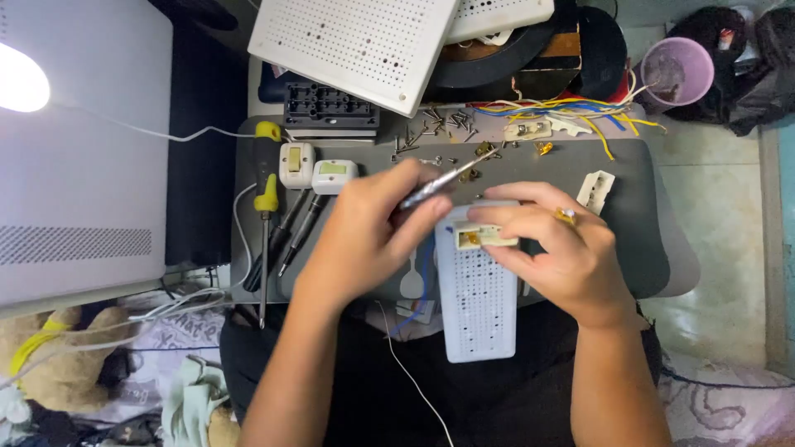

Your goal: The person assembles a white electrical socket by inserting wires into terminals and securing them with a screwdriver. They then use a yellow-handled tool to tighten the connections and handle additional socket components.

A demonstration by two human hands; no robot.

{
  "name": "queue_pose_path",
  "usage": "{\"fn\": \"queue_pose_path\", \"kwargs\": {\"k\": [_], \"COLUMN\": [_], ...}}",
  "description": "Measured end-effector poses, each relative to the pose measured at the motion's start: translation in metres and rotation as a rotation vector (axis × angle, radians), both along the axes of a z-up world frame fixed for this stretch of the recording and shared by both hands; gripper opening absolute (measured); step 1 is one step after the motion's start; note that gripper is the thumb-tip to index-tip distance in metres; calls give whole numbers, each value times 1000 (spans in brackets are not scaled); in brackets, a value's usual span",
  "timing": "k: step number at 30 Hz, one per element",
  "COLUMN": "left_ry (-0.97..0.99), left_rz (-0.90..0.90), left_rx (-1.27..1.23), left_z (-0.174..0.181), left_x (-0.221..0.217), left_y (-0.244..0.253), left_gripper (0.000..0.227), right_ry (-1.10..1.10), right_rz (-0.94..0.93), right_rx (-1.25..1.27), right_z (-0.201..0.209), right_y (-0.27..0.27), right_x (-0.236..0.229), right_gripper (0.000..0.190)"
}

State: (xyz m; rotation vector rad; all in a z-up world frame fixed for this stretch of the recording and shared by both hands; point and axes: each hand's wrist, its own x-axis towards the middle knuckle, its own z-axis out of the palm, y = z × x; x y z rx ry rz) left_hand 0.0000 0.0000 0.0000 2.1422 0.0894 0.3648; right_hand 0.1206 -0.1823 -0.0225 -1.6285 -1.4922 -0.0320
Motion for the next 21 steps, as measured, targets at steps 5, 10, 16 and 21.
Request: {"fn": "queue_pose_path", "kwargs": {"k": [5,10,16,21], "left_ry": [9,93,144,76], "left_rz": [24,-64,-41,-31], "left_rx": [-273,-382,-516,-620], "left_z": [-39,-41,-58,-64], "left_x": [-10,-11,-10,-9], "left_y": [-5,-2,-1,-5], "left_gripper": [23,30,22,25], "right_ry": [37,4,-16,-37], "right_rz": [-18,-35,-65,-136], "right_rx": [12,34,56,48], "right_z": [5,2,2,3], "right_y": [1,7,9,15], "right_x": [-5,-10,-14,-16], "right_gripper": [26,23,21,30]}}
